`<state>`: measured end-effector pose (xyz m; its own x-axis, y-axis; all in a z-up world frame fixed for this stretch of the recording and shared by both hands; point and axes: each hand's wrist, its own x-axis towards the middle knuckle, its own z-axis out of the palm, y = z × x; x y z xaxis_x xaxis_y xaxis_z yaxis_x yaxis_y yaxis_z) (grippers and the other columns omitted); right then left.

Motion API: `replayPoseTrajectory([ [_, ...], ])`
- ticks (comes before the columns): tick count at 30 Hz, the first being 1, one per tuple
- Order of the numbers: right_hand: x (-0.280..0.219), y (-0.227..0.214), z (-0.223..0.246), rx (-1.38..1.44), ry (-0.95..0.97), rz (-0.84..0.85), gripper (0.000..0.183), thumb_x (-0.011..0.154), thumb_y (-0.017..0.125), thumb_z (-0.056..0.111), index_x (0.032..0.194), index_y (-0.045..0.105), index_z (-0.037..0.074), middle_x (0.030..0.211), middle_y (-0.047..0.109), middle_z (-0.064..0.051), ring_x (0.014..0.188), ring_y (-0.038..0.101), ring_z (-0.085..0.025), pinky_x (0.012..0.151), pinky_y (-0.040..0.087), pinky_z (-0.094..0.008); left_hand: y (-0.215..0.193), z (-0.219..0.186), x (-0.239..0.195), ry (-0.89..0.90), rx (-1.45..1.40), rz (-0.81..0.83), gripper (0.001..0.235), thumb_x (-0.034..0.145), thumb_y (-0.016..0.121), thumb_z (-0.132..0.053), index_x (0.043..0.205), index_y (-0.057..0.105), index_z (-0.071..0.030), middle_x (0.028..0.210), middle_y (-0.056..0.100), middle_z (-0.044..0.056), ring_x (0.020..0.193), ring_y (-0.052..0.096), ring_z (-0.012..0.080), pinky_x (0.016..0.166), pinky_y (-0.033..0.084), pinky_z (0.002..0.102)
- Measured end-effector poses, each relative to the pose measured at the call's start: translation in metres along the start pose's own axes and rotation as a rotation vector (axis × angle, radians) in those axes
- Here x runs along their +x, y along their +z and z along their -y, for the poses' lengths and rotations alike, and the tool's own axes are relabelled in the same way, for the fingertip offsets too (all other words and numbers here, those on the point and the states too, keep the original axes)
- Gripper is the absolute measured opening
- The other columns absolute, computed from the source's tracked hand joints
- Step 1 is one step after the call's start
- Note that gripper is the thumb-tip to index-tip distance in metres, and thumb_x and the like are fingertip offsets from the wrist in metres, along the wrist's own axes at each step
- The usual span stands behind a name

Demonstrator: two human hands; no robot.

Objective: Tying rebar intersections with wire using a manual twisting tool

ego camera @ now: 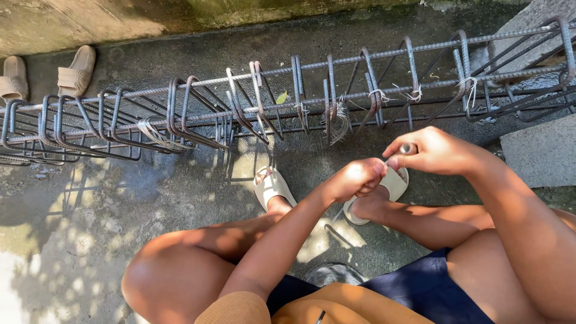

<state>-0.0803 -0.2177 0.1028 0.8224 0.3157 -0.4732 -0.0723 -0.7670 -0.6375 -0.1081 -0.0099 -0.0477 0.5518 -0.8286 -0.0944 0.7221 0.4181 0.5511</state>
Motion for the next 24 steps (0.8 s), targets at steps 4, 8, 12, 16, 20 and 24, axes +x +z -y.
replayPoseTrajectory([
  [4,-0.011,0.005,0.016,-0.292,0.036,0.061,0.030,0.082,0.072,0.023,0.110,0.082,0.020,0.082,0.081,-0.002,0.064,0.067,-0.020,0.061,0.053,-0.035,0.036,-0.027,-0.014,0.096,1.044,-0.259,0.028,0.100,0.059,-0.034,0.103,0.068,-0.007,0.084,0.069,0.004,0.073,0.057,0.0138,0.068,0.047,0.030],
  [8,-0.009,0.016,-0.003,-0.563,-0.072,0.022,0.036,0.076,0.071,0.029,0.112,0.077,0.028,0.090,0.082,-0.003,0.068,0.074,-0.029,0.065,0.057,-0.043,0.057,-0.044,-0.023,0.072,1.400,-0.288,0.011,0.096,0.061,-0.022,0.101,0.068,-0.014,0.088,0.079,0.003,0.064,0.067,0.0203,0.060,0.051,0.035],
  [12,-0.009,0.018,-0.008,-0.569,-0.098,0.056,0.041,0.077,0.075,0.029,0.118,0.074,0.027,0.102,0.081,0.000,0.077,0.077,-0.028,0.070,0.060,-0.042,0.052,-0.047,-0.026,0.138,1.468,-0.273,0.014,0.097,0.058,-0.023,0.101,0.068,-0.014,0.077,0.073,0.005,0.057,0.060,0.0227,0.057,0.048,0.037],
  [16,-0.006,0.023,-0.014,-0.505,-0.226,-0.023,0.040,0.072,0.075,0.023,0.112,0.074,0.020,0.098,0.082,0.000,0.080,0.077,-0.028,0.070,0.058,-0.043,0.048,-0.052,-0.027,0.191,1.471,-0.253,0.014,0.095,0.061,-0.019,0.103,0.069,-0.012,0.074,0.073,0.006,0.054,0.057,0.0235,0.055,0.045,0.038],
  [20,-0.003,0.029,-0.017,-0.491,-0.239,-0.070,0.038,0.073,0.076,0.027,0.111,0.075,0.024,0.092,0.082,0.002,0.076,0.077,-0.024,0.068,0.058,-0.039,0.052,-0.057,-0.029,0.231,1.438,-0.253,0.020,0.097,0.060,-0.023,0.105,0.072,-0.008,0.077,0.076,0.008,0.052,0.058,0.0215,0.052,0.045,0.036],
  [24,0.001,0.035,-0.019,-0.521,-0.264,-0.111,0.033,0.074,0.074,0.030,0.106,0.077,0.022,0.091,0.081,0.000,0.076,0.076,-0.027,0.066,0.057,-0.040,0.043,-0.054,-0.030,0.253,1.413,-0.260,0.019,0.096,0.062,-0.018,0.104,0.074,-0.007,0.079,0.078,0.007,0.051,0.055,0.0173,0.050,0.044,0.034],
])
